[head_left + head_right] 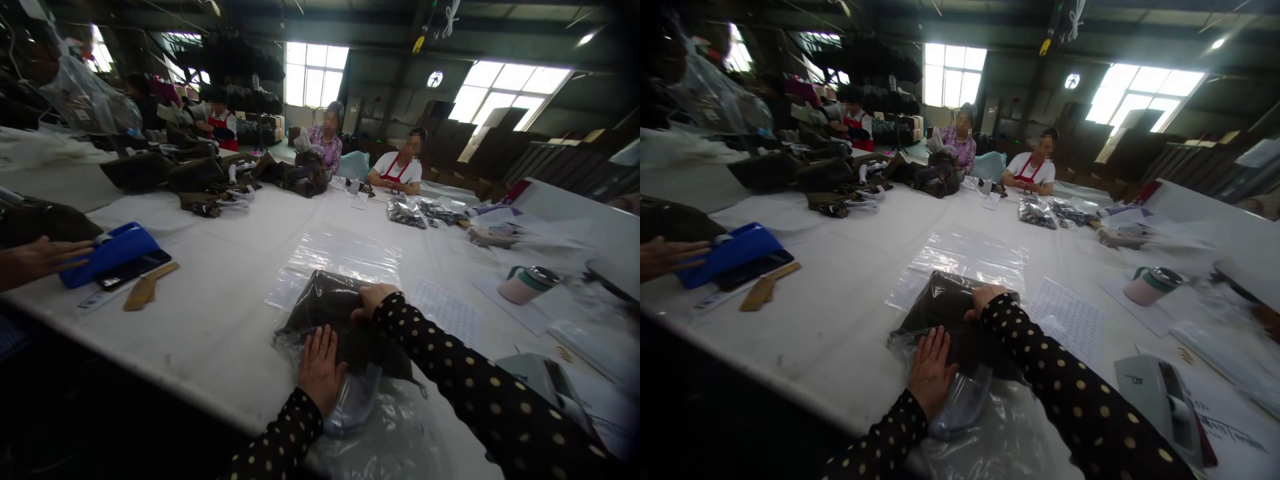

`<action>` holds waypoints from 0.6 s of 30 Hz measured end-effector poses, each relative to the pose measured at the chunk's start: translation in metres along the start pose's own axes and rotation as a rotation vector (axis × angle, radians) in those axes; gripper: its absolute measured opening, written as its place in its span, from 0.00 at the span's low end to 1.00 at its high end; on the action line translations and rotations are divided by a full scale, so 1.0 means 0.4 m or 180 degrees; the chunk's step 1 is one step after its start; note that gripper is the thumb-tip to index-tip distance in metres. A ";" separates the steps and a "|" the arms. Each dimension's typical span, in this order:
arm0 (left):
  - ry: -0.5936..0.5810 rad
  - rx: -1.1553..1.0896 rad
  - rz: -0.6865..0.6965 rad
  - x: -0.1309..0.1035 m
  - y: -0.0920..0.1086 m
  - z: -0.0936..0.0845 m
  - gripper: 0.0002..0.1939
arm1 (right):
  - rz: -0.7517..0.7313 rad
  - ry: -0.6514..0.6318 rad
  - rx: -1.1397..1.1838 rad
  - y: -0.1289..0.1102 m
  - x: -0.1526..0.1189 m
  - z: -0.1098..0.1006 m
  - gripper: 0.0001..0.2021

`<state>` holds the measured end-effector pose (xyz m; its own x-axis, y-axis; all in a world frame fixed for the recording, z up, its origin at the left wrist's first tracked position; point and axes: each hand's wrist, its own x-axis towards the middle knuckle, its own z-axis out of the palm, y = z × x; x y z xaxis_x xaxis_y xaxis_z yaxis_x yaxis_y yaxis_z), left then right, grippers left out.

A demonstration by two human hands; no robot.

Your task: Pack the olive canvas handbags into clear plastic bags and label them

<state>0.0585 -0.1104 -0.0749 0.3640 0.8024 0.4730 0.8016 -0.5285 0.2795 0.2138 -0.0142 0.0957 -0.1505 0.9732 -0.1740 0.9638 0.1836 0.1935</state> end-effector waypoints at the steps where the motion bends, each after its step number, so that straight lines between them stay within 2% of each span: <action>1: 0.0007 -0.0038 0.0033 0.006 -0.001 -0.005 0.30 | 0.0108 0.0110 -0.0012 0.046 -0.030 0.007 0.20; 2: 0.0077 -0.0112 0.0029 0.010 -0.002 -0.015 0.29 | 0.0124 0.0264 -0.0032 0.090 -0.072 0.024 0.19; 4: 0.0396 -0.0383 -0.0113 0.006 -0.006 -0.048 0.26 | -0.0256 0.0737 -0.0096 0.168 -0.185 0.091 0.17; 6: 0.0708 -0.0815 -0.0235 -0.024 -0.012 -0.096 0.21 | -0.1452 0.1724 -0.0216 0.219 -0.320 0.195 0.20; 7: 0.0746 -0.1087 -0.0175 -0.050 -0.014 -0.121 0.18 | -0.1882 0.1992 -0.0262 0.233 -0.384 0.255 0.21; 9: 0.0426 -0.1655 0.0255 -0.113 -0.010 -0.157 0.16 | -0.2352 0.2198 -0.0295 0.242 -0.483 0.369 0.22; 10: 0.0153 -0.1870 0.0544 -0.147 -0.005 -0.164 0.17 | -0.2335 0.2263 -0.0311 0.238 -0.511 0.416 0.22; 12: -0.0246 -0.2016 0.1063 -0.208 0.011 -0.154 0.19 | -0.2156 0.2341 -0.0298 0.221 -0.522 0.476 0.22; 13: -0.0321 -0.1940 0.1269 -0.232 0.020 -0.139 0.19 | -0.2085 0.2344 -0.0218 0.211 -0.510 0.487 0.20; 16: -0.0133 -0.1386 0.1504 -0.269 0.042 -0.086 0.18 | -0.2260 0.2009 0.0623 0.181 -0.446 0.462 0.14; 18: -0.0078 -0.1062 0.1395 -0.266 0.052 -0.071 0.20 | -0.2105 0.1728 0.1407 0.165 -0.413 0.421 0.18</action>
<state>0.0230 -0.2147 -0.0957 0.6440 0.4915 0.5862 0.3802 -0.8706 0.3123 0.3393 -0.1862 -0.0254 -0.6675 0.6436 0.3746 0.6267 0.7572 -0.1841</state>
